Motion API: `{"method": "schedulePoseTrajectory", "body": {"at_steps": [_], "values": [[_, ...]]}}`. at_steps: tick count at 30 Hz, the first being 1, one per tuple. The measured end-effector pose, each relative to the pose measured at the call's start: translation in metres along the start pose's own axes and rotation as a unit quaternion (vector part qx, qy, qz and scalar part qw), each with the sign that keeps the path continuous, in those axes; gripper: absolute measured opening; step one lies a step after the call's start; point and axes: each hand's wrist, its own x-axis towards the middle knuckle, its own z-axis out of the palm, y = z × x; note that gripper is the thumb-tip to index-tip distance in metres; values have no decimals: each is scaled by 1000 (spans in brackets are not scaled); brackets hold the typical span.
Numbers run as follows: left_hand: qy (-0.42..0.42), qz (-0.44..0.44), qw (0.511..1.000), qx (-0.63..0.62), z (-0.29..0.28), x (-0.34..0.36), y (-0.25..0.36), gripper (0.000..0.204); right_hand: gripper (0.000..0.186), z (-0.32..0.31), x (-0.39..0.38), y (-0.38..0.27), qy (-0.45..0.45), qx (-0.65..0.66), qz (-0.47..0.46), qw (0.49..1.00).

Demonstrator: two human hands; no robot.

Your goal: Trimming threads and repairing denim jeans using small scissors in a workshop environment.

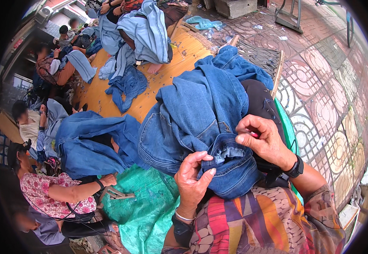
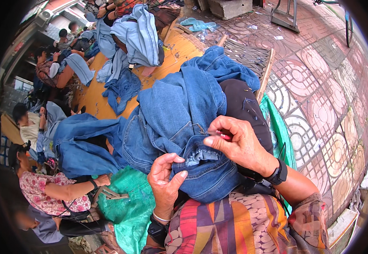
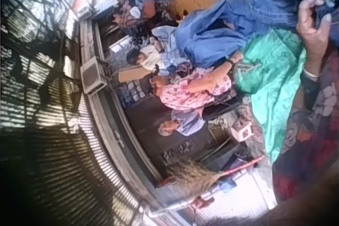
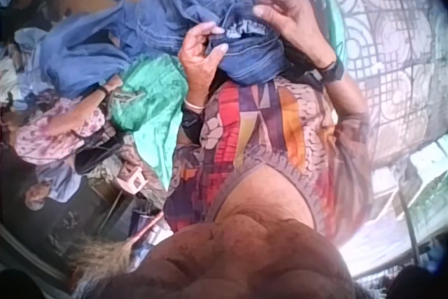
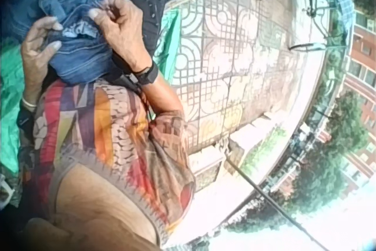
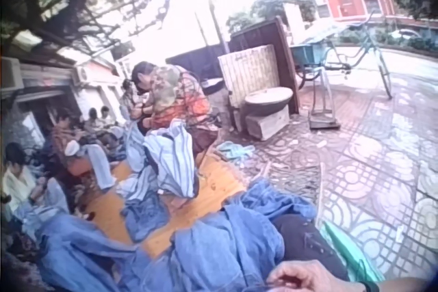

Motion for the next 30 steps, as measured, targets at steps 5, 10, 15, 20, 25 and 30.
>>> {"method": "schedulePoseTrajectory", "body": {"at_steps": [5, 10, 15, 20, 25, 30], "values": [[9, -26, 999, -46, -2, 0, 1, 46, 26, 4, -8, 11, -34, -107, -70, 991], [19, 8, 989, -147, -6, 0, -6, 41, 11, 1, -8, 13, -13, -39, -10, 999], [37, -33, 978, -202, -1, -2, -3, 46, 10, 2, -9, 12, 78, 126, 22, 989], [27, -33, 959, -280, -4, 1, -12, 49, 10, -2, -6, 4, 83, 226, 151, 959], [6, -80, 959, -270, -2, 5, -3, 41, 11, -5, -4, 10, 49, 307, 213, 926], [-53, 39, 998, 7, 3, 9, -3, 50, 12, -9, 2, 9, 14, 337, 243, 909]]}}
